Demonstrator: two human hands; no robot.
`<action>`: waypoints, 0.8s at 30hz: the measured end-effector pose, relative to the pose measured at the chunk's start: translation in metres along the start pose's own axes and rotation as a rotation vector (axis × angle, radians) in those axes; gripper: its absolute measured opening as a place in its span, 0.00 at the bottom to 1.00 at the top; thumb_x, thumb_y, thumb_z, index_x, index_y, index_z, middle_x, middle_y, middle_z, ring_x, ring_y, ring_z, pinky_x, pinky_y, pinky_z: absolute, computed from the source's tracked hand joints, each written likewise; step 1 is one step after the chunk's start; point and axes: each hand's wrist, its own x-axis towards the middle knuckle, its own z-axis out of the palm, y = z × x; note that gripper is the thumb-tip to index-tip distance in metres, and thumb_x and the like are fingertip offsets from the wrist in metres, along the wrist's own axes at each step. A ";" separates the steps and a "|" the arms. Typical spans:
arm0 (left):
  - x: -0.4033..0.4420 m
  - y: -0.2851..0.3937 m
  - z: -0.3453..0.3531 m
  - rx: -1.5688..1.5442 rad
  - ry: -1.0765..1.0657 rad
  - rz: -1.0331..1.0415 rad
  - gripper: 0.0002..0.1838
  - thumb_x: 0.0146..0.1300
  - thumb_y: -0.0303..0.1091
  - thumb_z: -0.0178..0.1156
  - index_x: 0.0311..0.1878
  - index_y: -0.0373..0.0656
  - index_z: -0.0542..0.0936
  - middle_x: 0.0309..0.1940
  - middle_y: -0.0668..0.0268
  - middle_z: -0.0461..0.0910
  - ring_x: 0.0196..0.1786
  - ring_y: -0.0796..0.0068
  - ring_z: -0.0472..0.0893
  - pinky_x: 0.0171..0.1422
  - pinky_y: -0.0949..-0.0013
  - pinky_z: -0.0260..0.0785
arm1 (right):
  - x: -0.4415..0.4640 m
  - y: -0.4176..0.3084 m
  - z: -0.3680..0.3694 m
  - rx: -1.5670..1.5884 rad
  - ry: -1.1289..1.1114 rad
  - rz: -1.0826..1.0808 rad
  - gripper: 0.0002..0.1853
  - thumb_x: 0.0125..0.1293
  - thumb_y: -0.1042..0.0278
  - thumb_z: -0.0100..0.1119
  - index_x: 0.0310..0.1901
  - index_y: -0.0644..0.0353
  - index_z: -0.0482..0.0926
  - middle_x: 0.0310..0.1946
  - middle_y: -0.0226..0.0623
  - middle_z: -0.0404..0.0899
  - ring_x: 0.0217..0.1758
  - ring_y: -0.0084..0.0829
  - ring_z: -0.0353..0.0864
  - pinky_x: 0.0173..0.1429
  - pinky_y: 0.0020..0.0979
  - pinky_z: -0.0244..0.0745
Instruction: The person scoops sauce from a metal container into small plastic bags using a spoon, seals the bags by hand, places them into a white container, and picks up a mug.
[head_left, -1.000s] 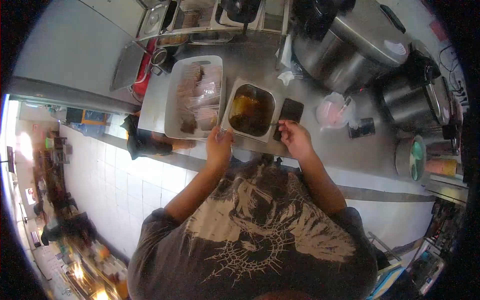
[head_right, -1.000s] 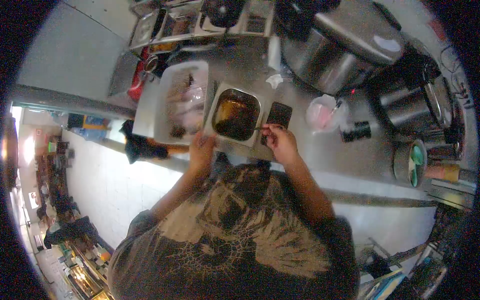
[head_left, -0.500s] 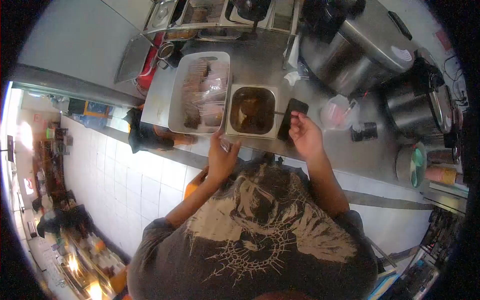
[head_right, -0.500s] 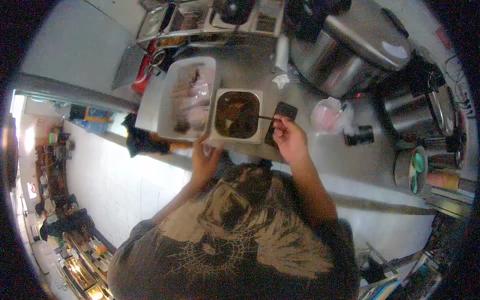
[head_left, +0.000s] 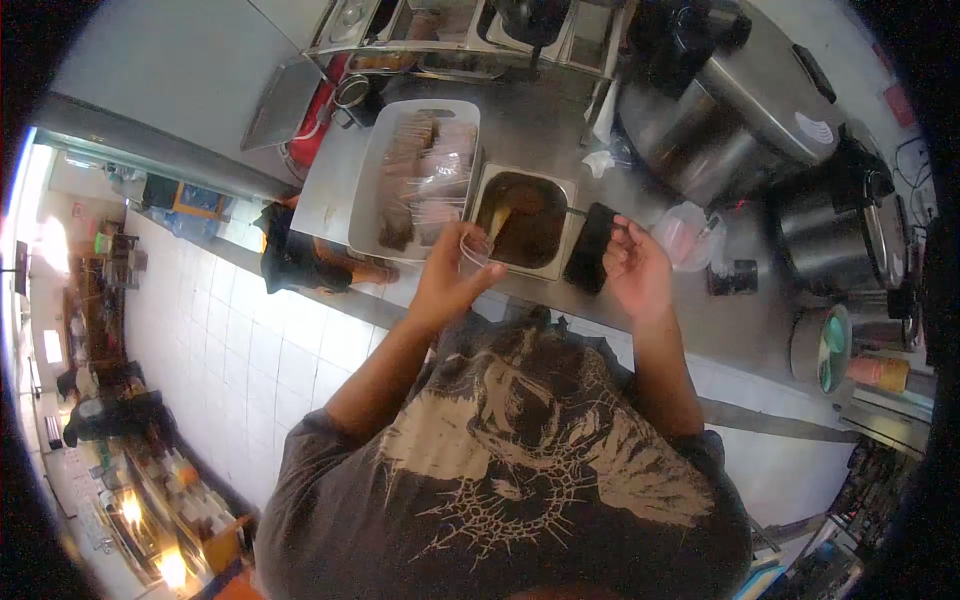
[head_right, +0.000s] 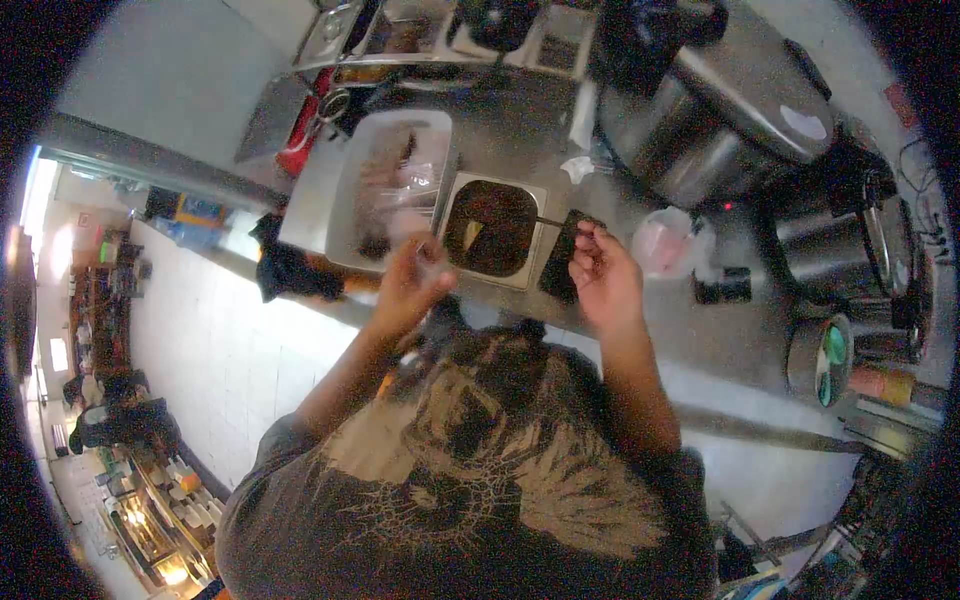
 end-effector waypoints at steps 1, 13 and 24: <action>0.004 0.003 -0.001 0.038 -0.003 0.008 0.35 0.56 0.48 0.74 0.60 0.39 0.72 0.51 0.61 0.76 0.57 0.67 0.74 0.64 0.63 0.65 | -0.003 -0.002 0.004 0.003 0.004 -0.008 0.12 0.70 0.67 0.59 0.48 0.68 0.80 0.32 0.34 0.80 0.26 0.23 0.69 0.28 0.25 0.63; 0.056 -0.015 0.021 0.051 0.092 0.156 0.40 0.47 0.44 0.81 0.62 0.40 0.76 0.55 0.59 0.79 0.60 0.63 0.78 0.66 0.61 0.68 | -0.036 -0.032 0.043 0.095 -0.084 -0.075 0.12 0.72 0.69 0.56 0.49 0.68 0.78 0.32 0.37 0.82 0.27 0.23 0.70 0.28 0.25 0.63; 0.080 -0.002 0.036 -0.275 -0.008 0.207 0.35 0.50 0.38 0.81 0.60 0.37 0.76 0.54 0.63 0.80 0.58 0.71 0.77 0.67 0.65 0.66 | -0.056 -0.032 0.075 -0.076 -0.175 -0.293 0.12 0.73 0.68 0.58 0.49 0.69 0.80 0.34 0.41 0.83 0.29 0.25 0.71 0.31 0.25 0.64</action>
